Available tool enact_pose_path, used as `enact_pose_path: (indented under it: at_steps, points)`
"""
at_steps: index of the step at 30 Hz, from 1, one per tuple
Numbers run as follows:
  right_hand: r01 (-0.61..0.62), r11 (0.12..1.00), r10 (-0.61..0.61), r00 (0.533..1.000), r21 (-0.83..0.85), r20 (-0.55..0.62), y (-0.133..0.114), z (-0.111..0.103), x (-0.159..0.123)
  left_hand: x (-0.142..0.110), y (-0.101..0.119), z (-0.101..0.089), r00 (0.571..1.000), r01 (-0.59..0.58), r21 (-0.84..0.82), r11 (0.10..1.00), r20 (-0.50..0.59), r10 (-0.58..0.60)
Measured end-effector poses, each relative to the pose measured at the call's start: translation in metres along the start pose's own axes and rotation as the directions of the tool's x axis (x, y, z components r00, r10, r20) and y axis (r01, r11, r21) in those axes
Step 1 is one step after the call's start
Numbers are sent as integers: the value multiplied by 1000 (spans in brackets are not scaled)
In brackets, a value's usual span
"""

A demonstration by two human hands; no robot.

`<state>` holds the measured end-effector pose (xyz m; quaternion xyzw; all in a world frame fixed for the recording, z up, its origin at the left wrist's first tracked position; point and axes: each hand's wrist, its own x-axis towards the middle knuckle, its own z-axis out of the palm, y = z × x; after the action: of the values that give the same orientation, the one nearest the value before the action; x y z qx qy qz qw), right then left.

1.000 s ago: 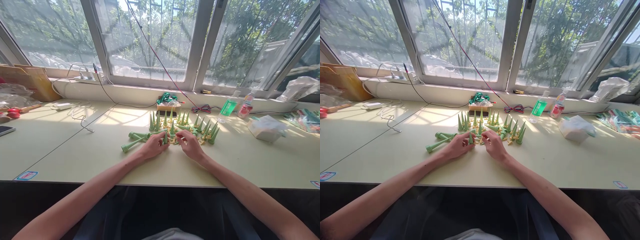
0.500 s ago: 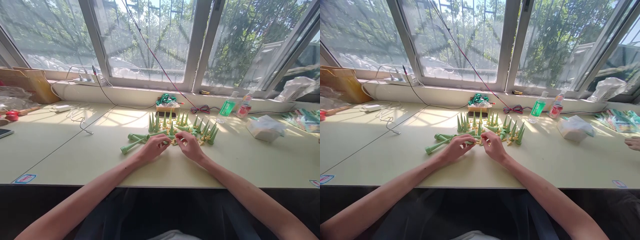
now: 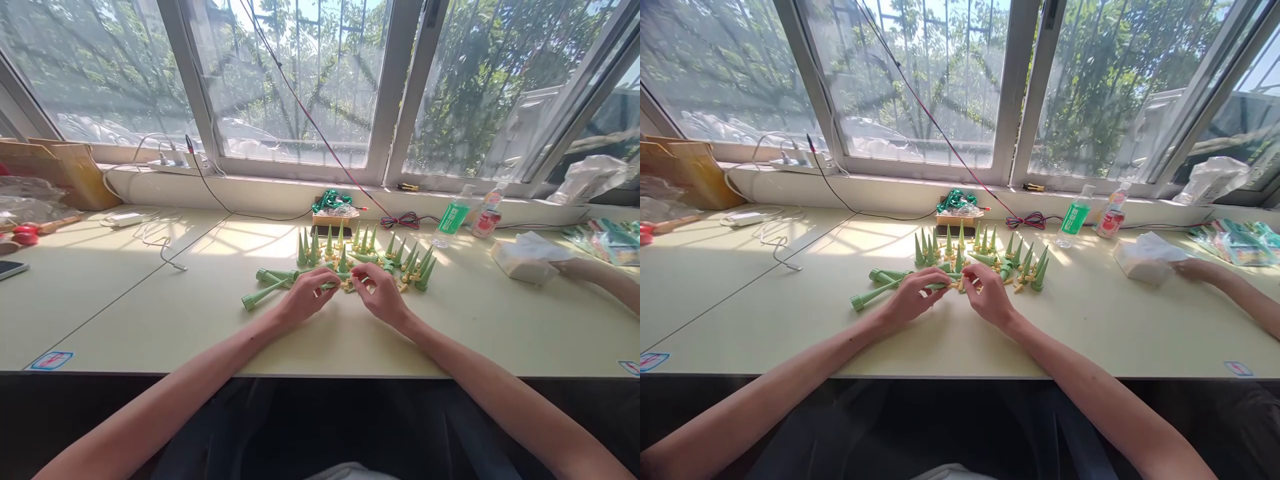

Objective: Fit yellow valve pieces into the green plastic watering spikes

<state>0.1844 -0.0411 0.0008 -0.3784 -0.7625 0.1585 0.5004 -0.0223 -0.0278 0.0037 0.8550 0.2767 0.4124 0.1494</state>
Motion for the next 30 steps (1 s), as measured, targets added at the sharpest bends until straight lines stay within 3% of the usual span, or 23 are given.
enact_pose_path:
  at_steps: [17,30]
  points:
    - [75,996,-73,997,52,-37,-5,-1,-1,0,-4,1,998,28,-21,999,-56,-29]
    - [54,996,-54,999,66,3,-4,0,-1,1,-2,1,998,32,-8,999,-60,-32]
